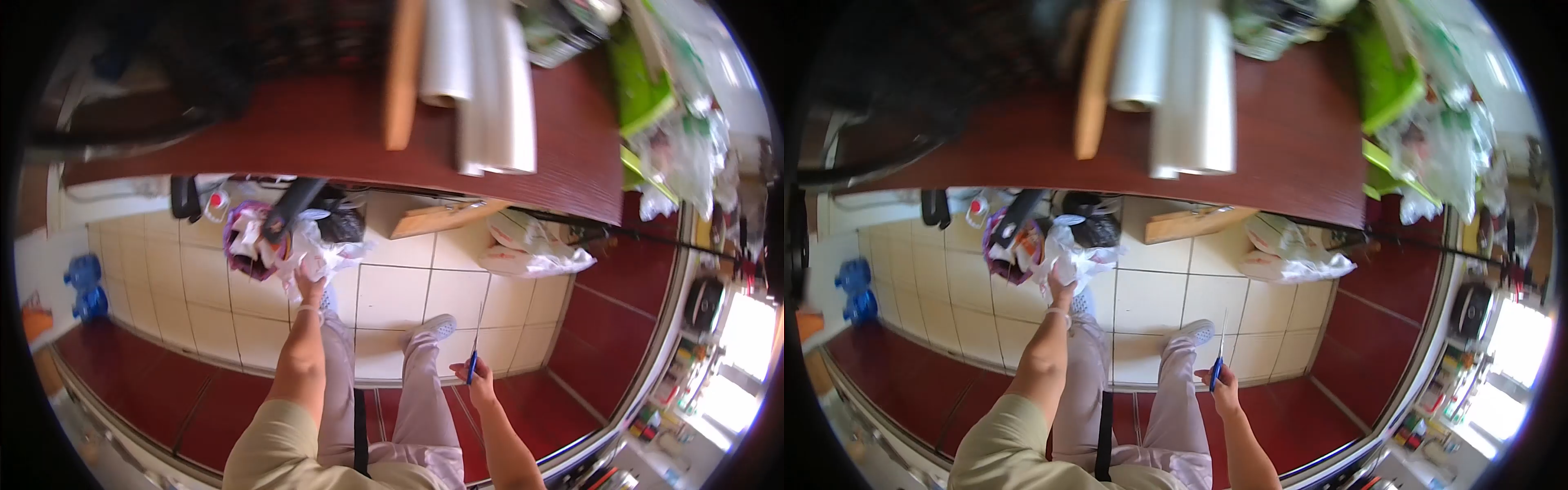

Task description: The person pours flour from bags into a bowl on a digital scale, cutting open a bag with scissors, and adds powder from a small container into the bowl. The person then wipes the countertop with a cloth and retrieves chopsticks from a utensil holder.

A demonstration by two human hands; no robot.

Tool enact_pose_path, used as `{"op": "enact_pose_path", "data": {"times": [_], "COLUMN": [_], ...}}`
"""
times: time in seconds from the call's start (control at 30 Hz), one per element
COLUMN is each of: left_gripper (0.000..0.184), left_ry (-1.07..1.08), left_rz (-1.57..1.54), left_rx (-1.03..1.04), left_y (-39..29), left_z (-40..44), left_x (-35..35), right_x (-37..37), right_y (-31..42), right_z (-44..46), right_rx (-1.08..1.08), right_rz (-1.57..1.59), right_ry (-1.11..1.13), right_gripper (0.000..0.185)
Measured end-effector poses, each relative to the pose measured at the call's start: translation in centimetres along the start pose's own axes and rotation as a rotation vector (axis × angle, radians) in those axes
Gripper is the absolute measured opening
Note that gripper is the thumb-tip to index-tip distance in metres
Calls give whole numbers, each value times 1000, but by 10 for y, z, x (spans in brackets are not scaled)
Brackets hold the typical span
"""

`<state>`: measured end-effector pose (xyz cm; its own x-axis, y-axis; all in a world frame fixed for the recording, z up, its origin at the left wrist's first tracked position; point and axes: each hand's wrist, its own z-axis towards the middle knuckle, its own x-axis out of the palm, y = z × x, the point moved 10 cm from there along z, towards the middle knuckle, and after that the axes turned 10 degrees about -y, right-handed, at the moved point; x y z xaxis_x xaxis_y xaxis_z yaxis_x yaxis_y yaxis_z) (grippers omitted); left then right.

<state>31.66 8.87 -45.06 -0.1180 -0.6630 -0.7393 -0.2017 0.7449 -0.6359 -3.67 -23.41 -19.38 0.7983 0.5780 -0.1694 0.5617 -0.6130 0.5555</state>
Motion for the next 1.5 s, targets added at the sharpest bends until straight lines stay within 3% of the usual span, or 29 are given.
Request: {"op": "enact_pose_path", "data": {"times": [0.07, 0.13, 0.17, 0.27, 0.3, 0.37, 0.4, 0.43, 0.53, 0.6, 0.63, 0.67, 0.7, 0.73, 0.8, 0.87, 0.9, 0.93, 1.0, 1.03, 1.1, 1.13, 1.2, 1.23, 1.27, 1.33, 1.37, 1.47, 1.5], "left_gripper": [71, 83, 83, 55, 55, 45, 45, 32, 18, 24, 18, 14, 14, 19, 37, 45, 49, 52, 54, 54, 56, 56, 54, 36, 36, 18, 18, 20, 20], "left_ry": [71, 219, 268, 306, 320, 534, 532, 528, 639, 643, 608, 569, 531, 495, 568, 634, 722, 843, 863, 895, 736, 774, 686, 862, 883, 803, 837, 922, 920], "left_rz": [-154, -553, -560, -402, -396, 165, 176, 218, 573, 574, 555, 534, 427, 326, 403, 265, 242, 281, 310, 337, 360, 396, 694, 1031, 1060, 1143, 1159, 1120, 1116], "left_rx": [45, -160, -118, -272, -234, 87, 119, 133, 188, 335, 428, 523, 714, 921, 812, 981, 953, 951, 1038, 1065, 1349, 1361, 1337, 1315, 1319, 1456, 1586, 1682, 1684], "left_y": [22, 24, 5, -29, -58, -133, -170, -200, -284, -358, -381, -404, -453, -511, -559, -617, -637, -643, -660, -669, -695, -695, -714, -701, -685, -671, -666, -647, -642], "left_z": [1, 2, -1, -21, -31, -66, -88, -117, -197, -245, -262, -276, -304, -339, -367, -419, -422, -447, -462, -481, -500, -523, -527, -538, -537, -536, -549, -562, -561], "left_x": [25, 44, 51, 48, 43, 53, 59, 67, 108, 147, 173, 199, 219, 241, 253, 322, 332, 377, 408, 461, 486, 528, 544, 578, 594, 606, 607, 582, 571], "right_x": [-25, -56, -70, -127, -148, -193, -215, -236, -296, -343, -358, -381, -402, -422, -435, -447, -443, -446, -444, -446, -437, -453, -462, -473, -478, -490, -501, -517, -520], "right_y": [0, 12, 16, 29, 28, 26, 30, 34, 46, 36, 42, 63, 78, 61, 65, 44, 72, 58, 58, 42, 24, 14, 13, 5, -9, -21, -21, -10, 0], "right_z": [2, 0, 1, -4, -4, -1, 0, -5, -16, -7, -10, -21, -27, -9, -2, 34, 21, 43, 57, 87, 109, 132, 147, 163, 176, 194, 202, 219, 217], "right_rx": [18, -14, -53, -110, -100, -119, -128, -140, -152, -254, -249, -286, -321, -280, -335, -331, -336, -198, -196, -159, -131, -79, -97, -100, -68, -51, -28, 44, 33], "right_rz": [-33, 52, 57, 142, 125, 189, 222, 242, 235, 127, 136, 1, -135, 52, 44, 265, 266, 220, 190, 273, 282, 318, 355, 409, 425, 346, 193, 32, 13], "right_ry": [10, -50, -29, -36, -69, -127, -130, -152, -211, -374, -377, -518, -656, -715, -783, -768, -739, -698, -677, -641, -605, -608, -601, -597, -597, -607, -586, -458, -441], "right_gripper": [15, 13, 11, 13, 15, 22, 22, 23, 28, 31, 31, 33, 34, 33, 15, 14, 16, 21, 22, 22, 23, 25, 26, 27, 27, 40, 44, 50, 59]}}
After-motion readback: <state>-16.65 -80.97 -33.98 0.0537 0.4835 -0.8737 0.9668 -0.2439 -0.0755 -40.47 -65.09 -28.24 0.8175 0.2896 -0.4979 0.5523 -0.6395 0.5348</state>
